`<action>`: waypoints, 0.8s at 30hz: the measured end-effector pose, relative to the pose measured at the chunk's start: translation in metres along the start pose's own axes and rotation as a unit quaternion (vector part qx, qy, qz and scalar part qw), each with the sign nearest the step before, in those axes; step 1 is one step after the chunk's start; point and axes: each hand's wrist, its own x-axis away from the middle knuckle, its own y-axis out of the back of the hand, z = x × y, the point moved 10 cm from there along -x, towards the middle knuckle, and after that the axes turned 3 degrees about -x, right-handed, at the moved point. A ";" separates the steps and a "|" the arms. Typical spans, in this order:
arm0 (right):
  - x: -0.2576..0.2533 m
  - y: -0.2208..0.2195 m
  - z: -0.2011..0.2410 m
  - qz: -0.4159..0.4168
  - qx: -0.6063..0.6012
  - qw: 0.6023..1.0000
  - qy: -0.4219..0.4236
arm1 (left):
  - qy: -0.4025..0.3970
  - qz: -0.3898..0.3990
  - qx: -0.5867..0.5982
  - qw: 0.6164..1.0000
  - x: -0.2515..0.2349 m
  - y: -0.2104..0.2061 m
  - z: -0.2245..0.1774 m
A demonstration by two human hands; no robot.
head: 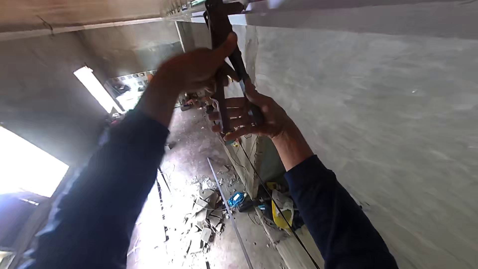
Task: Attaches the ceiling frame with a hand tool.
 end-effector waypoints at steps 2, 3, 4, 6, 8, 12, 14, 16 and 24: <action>0.001 0.000 -0.002 0.005 -0.044 0.999 0.013 | -0.022 -0.046 0.130 0.990 -0.007 -0.020 0.002; 0.001 -0.002 -0.004 0.019 -0.075 0.997 0.013 | -0.031 -0.058 0.186 0.980 -0.010 -0.026 0.002; -0.001 -0.004 -0.006 0.032 -0.096 0.995 0.014 | -0.047 -0.058 0.234 0.969 -0.013 -0.030 0.001; -0.002 -0.004 -0.006 0.027 -0.101 0.994 0.021 | -0.081 -0.059 0.280 0.955 -0.016 -0.032 -0.005; -0.003 0.001 -0.007 -0.033 -0.068 0.997 -0.001 | -0.102 -0.080 0.293 0.947 -0.017 -0.032 -0.009; -0.002 0.011 -0.001 -0.154 -0.037 0.987 0.006 | -0.098 -0.137 0.334 0.927 -0.017 -0.035 -0.012; -0.004 0.014 0.004 -0.222 -0.049 0.972 0.058 | -0.089 -0.194 0.357 0.909 -0.020 -0.034 -0.010; -0.001 0.015 0.008 -0.237 -0.027 0.968 0.076 | -0.109 -0.200 0.370 0.901 -0.021 -0.033 -0.012; 0.094 -0.056 -0.118 -0.330 0.252 0.908 -0.051 | -0.048 -0.272 0.206 0.939 0.126 -0.118 0.106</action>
